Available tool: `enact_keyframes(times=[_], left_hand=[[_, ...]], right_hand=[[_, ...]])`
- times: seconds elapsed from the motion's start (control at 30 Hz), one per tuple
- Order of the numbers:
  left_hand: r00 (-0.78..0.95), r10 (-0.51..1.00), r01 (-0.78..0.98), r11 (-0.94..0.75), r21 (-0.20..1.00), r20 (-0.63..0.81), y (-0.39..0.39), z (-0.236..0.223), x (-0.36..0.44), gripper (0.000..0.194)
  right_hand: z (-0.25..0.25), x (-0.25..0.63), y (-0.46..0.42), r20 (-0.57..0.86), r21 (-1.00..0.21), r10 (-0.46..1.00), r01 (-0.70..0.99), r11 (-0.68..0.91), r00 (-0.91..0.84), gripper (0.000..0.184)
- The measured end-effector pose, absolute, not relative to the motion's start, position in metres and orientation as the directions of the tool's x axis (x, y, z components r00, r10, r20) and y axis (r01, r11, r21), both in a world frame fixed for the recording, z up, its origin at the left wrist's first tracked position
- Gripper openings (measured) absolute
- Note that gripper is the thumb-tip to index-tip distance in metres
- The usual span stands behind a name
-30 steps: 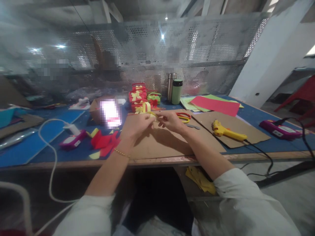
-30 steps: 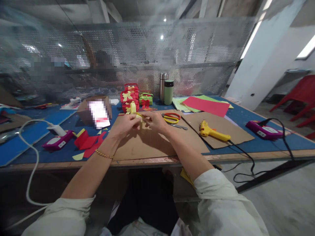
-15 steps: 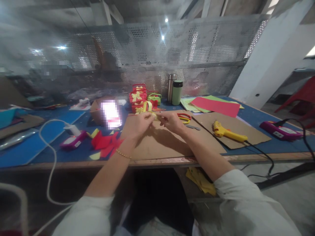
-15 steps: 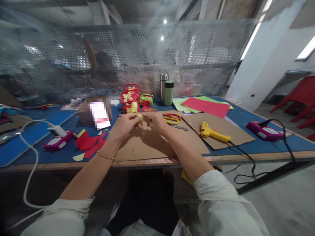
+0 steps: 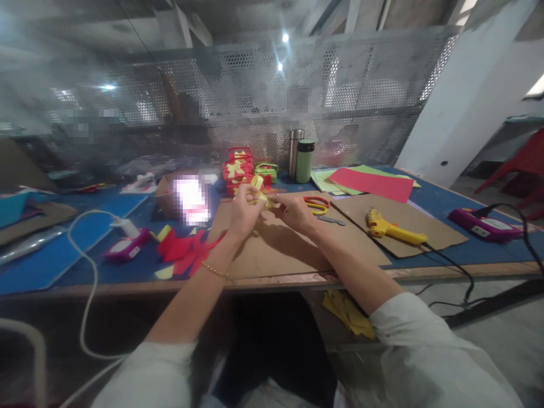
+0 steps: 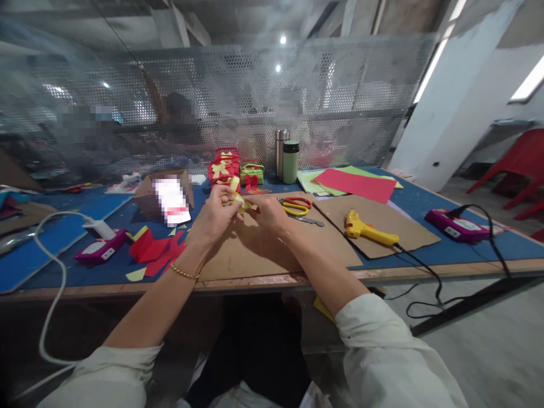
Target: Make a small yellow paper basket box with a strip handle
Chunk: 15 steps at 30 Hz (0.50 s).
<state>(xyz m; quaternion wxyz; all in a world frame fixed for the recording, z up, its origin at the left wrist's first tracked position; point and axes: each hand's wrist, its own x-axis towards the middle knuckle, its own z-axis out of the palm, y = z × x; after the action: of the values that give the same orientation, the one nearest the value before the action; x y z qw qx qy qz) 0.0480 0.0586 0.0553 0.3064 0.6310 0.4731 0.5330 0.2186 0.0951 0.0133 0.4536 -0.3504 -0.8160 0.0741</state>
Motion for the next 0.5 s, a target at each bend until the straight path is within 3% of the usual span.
enact_keyframes(times=[0.2,0.33,0.4,0.5], left_hand=[[0.115,0.907,0.227,-0.422,0.878,0.406,0.057,0.057,0.044,0.059],[0.077,0.932,0.162,-0.362,0.918,0.354,0.065,0.053,0.043,0.075],[0.042,0.945,0.143,-0.326,0.934,0.324,0.068,0.051,0.043,0.078],[0.035,0.950,0.159,-0.312,0.937,0.310,0.071,0.048,0.042,0.066]], right_hand=[[0.013,0.218,0.094,0.680,-0.427,0.652,0.542,0.724,-0.335,0.039],[0.014,0.218,0.094,0.679,-0.416,0.658,0.568,0.710,-0.326,0.036],[0.013,0.218,0.095,0.680,-0.405,0.657,0.580,0.707,-0.325,0.036],[0.012,0.219,0.097,0.686,-0.386,0.649,0.592,0.707,-0.328,0.037]])
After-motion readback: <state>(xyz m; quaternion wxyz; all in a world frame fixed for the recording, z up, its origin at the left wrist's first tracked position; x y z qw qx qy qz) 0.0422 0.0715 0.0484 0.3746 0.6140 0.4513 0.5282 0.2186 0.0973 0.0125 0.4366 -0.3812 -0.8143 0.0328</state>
